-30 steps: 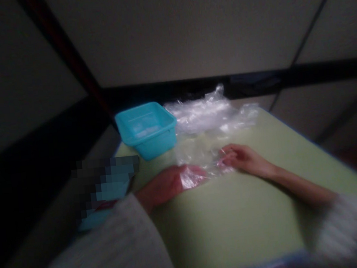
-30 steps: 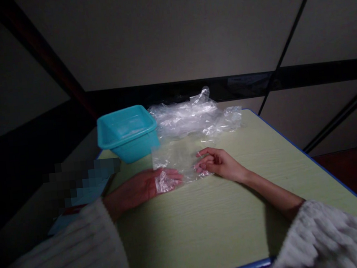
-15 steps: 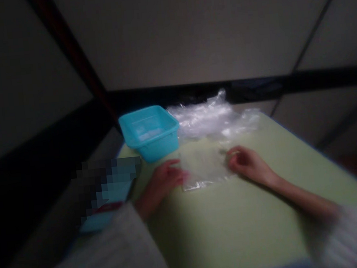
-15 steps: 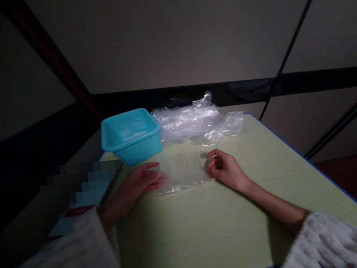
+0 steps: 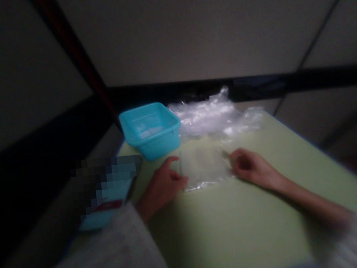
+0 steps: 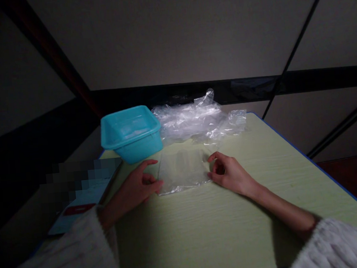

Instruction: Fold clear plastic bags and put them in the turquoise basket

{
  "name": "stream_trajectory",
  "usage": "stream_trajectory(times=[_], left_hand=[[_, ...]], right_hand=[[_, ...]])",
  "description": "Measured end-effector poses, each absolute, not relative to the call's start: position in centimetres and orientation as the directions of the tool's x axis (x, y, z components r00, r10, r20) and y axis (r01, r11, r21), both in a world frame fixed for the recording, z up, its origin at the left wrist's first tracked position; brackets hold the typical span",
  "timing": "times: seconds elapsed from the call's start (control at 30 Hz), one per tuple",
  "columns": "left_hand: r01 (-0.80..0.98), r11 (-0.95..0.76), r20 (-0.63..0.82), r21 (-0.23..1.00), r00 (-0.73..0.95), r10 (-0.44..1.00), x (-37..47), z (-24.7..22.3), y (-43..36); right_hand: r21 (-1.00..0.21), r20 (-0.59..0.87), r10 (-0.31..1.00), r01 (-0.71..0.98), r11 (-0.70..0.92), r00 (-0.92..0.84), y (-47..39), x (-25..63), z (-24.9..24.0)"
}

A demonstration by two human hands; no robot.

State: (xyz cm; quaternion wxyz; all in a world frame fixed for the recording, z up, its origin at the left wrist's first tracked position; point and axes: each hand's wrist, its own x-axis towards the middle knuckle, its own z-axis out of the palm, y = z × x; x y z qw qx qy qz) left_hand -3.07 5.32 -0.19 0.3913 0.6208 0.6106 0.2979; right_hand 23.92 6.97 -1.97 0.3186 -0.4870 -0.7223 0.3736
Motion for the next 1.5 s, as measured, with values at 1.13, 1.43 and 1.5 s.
stream_trajectory(times=[1.13, 1.43, 1.5], left_hand=[[0.524, 0.132, -0.277, 0.842, 0.209, 0.938, -4.1, -0.5, 5.5], [0.669, -0.595, 0.291, 0.446, 0.520, 0.803, -2.0, -1.2, 3.2], [0.625, -0.703, 0.216, 0.339, 0.676, 0.704, -1.8, -1.7, 2.9]], right_hand=[[-0.706, 0.159, 0.923, 0.613, 0.355, -0.351, 6.4, 23.8, -1.4], [-0.257, 0.337, 0.672, 0.622, 0.739, -0.659, 5.0, 22.9, -1.1], [-0.195, 0.261, 0.626, 0.595, 0.780, -0.735, 4.7, 22.5, -1.4]])
